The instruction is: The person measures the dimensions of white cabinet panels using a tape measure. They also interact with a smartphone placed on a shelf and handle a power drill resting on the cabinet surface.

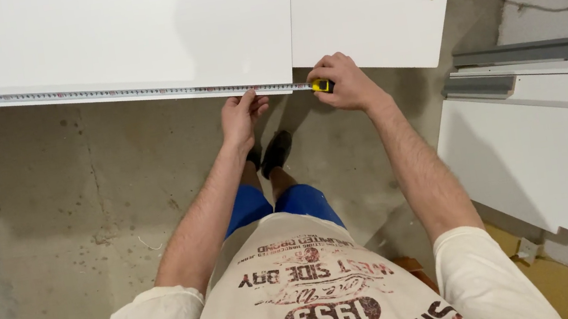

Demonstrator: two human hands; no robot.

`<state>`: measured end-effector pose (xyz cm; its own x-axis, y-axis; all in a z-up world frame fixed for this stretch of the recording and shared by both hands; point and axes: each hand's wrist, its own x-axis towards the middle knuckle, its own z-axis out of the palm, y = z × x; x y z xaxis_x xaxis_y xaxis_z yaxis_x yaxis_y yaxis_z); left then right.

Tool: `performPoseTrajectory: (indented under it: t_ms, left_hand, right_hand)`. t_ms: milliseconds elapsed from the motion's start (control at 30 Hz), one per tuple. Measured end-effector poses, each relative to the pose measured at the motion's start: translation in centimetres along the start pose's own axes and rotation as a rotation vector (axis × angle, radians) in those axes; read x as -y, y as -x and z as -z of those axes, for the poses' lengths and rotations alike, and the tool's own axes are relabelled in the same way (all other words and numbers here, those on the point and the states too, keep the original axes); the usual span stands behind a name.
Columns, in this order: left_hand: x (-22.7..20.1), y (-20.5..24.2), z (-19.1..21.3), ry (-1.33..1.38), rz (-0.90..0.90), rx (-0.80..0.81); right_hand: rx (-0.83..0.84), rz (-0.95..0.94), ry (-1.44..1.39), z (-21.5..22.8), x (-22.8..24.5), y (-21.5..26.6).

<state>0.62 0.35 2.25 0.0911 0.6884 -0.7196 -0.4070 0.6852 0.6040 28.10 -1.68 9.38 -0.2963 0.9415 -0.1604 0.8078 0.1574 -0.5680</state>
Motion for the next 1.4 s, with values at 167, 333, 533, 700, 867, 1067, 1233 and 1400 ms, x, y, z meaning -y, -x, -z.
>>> performPoseTrajectory:
  t_ms: [167, 333, 533, 700, 867, 1067, 1233, 1400]
  left_hand:
    - [-0.5, 0.7, -0.5, 0.007, -0.016, -0.017]
    - [0.3, 0.1, -0.3, -0.006, -0.020, -0.036]
    - [0.0, 0.8, -1.1, -0.063, -0.032, -0.053]
    - [1.4, 1.5, -2.4, -0.039, -0.014, -0.007]
    - [2.8, 1.1, -3.7, -0.112, -0.015, 0.038]
    - [2.2, 1.5, -4.5, -0.198, 0.006, 0.077]
    - [1.8, 1.7, -4.7, -0.257, -0.018, 0.077]
    - [2.1, 1.3, -4.6, -0.265, -0.017, 0.095]
  right_hand:
    - [0.013, -0.020, -0.021, 0.5, 0.1, -0.2]
    - [0.029, -0.020, -0.042, 0.8, 0.2, -0.2]
    - [0.042, -0.033, -0.041, 1.0, 0.3, -0.3]
    - [0.036, -0.032, -0.062, 0.9, 0.1, -0.3]
    - [0.033, -0.016, -0.049, 0.7, 0.0, -0.3]
    - [0.040, -0.020, -0.034, 0.4, -0.2, -0.4]
    - [0.034, -0.009, -0.024, 0.0, -0.7, -0.4]
    - [0.048, -0.028, -0.029, 0.5, -0.2, -0.5]
